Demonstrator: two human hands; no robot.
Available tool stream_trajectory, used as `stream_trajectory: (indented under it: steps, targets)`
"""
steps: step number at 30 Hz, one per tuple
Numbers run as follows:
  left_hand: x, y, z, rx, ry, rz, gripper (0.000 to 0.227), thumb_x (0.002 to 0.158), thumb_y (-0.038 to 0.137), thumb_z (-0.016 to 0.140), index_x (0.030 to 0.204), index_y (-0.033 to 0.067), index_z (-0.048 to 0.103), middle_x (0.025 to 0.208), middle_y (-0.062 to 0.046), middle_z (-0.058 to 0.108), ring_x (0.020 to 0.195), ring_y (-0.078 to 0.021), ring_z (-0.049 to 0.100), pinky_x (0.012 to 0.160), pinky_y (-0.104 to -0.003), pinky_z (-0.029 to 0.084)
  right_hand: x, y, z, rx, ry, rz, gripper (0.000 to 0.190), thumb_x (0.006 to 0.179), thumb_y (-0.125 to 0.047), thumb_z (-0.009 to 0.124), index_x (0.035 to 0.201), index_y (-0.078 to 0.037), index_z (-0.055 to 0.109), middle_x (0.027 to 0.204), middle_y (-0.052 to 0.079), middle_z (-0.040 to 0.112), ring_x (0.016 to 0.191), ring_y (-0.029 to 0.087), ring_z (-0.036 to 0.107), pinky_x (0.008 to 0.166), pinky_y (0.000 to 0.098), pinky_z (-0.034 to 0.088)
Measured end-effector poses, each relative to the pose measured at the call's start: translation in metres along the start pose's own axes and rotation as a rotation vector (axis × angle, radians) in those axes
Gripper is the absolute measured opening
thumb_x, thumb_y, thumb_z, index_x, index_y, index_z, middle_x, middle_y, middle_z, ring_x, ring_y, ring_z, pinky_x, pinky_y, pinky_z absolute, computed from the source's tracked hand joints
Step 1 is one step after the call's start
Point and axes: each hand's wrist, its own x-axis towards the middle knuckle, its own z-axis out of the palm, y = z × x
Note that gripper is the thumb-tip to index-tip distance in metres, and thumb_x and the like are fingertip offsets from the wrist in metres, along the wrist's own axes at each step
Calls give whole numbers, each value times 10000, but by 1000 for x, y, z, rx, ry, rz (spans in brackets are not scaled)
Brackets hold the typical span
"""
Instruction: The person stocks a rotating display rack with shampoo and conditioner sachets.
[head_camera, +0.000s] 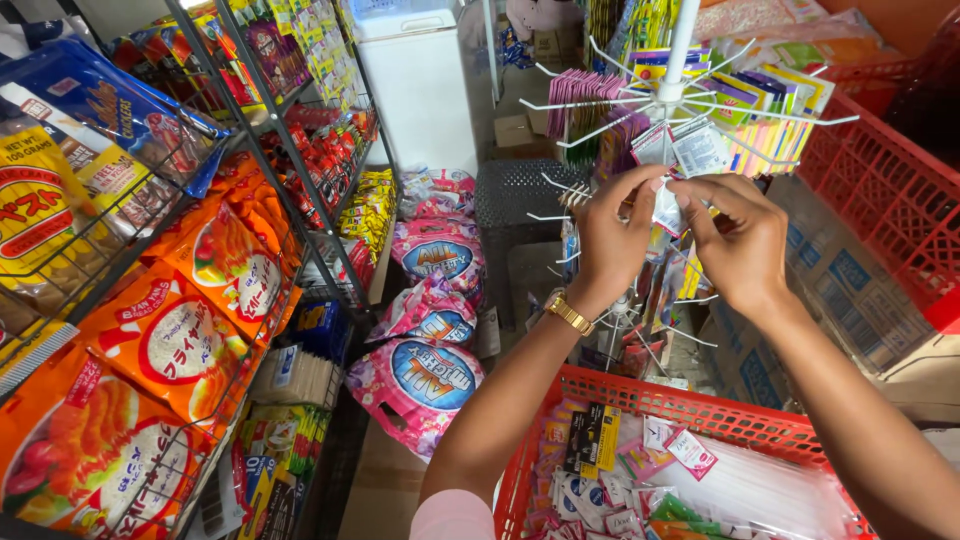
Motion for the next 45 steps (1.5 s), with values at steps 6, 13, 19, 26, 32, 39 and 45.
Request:
stream_trajectory:
  steps: [6,13,19,26,32,39,45]
  targets:
    - [4,-5,4,-18,25,3,178,1039,74,649,1202,81,720,1029,-73,758,771,-106,679,695,-264,546,2,10,4,-6,17,21,184,1032,-16,717,1208,-46,761,1125,113,735,971,190,690,856,297,539]
    - [7,-23,4,129,-2,20,253,1011,34,634,1237,116,709,995,-83,726,760,-161,667,700,-281,540,7,11,9,7,-44,195,213,1018,-26,690,1213,-70,761,1082,111,729,831,189,668,717,296,524]
    - [21,-67,14,183,-81,87,505,915,-35,595,1381,157,641,1068,-115,675,871,-235,668,784,-346,576,16,62,23,-91,-131,76,398,952,-72,757,1345,-83,696,1095,171,696,888,232,669,819,370,531]
    - [34,-74,21,596,-155,88,667,836,32,659,1481,147,531,986,-193,686,963,-381,669,825,-492,562,26,94,30,-92,-298,313,603,920,-154,743,1498,-172,574,1054,184,706,867,240,694,822,389,545]
    - [-7,-36,5,636,-429,-343,498,921,167,644,1397,94,516,856,-175,718,807,-388,734,679,-515,582,-27,101,32,-131,-594,525,624,893,-193,707,1502,-216,572,1029,171,776,805,258,722,764,387,561]
    - [-112,-31,-13,502,-446,-257,160,895,170,662,1002,79,739,1075,-151,702,897,-387,698,748,-481,550,-142,93,17,-29,-889,565,343,910,-174,712,1247,-111,721,884,125,797,734,205,701,699,365,580]
    - [-176,-16,-23,204,-292,-220,212,1020,178,591,1171,73,695,1246,-152,663,987,-329,701,864,-429,578,-207,62,2,101,-1042,662,301,884,-206,709,1172,-150,776,896,72,791,756,209,747,717,364,589]
